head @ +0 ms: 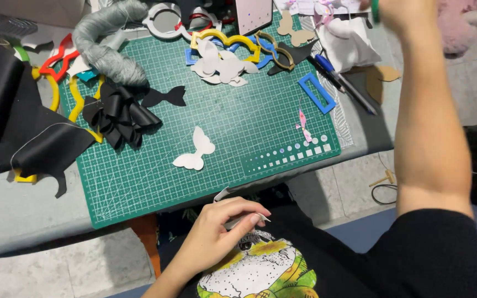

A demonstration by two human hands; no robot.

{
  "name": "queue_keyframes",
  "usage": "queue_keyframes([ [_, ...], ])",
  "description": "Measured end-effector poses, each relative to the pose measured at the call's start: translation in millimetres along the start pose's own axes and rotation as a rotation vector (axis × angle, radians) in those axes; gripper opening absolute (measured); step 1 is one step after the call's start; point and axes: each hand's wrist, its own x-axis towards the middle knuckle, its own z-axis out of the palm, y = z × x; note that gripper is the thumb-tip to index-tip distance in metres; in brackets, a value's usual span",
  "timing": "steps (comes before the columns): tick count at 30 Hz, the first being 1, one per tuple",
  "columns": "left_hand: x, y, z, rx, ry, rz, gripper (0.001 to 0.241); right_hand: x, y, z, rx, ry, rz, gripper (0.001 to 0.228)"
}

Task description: Cutting out a butterfly shape from a white sheet of material using scissors on a cutting mat

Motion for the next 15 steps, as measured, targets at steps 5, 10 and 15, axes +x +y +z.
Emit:
queue_keyframes([
  [5, 3.8, -4.6, -4.8, 0.038, 0.004, -0.088, 0.026, -70.2, 18.3, 72.6, -0.012, -0.095, 0.115, 0.037],
  [10, 13.1, -14.4, -0.3, -0.098, -0.031, -0.135, 0.027, -136.2, 53.2, 144.4, -0.079, 0.054, -0.123, 0.039],
  [15, 14.1, -16.5, 3.9, -0.121, -0.065, -0.132, 0.025, -138.4, 44.6, 160.5, -0.149, 0.142, -0.032, 0.039],
])
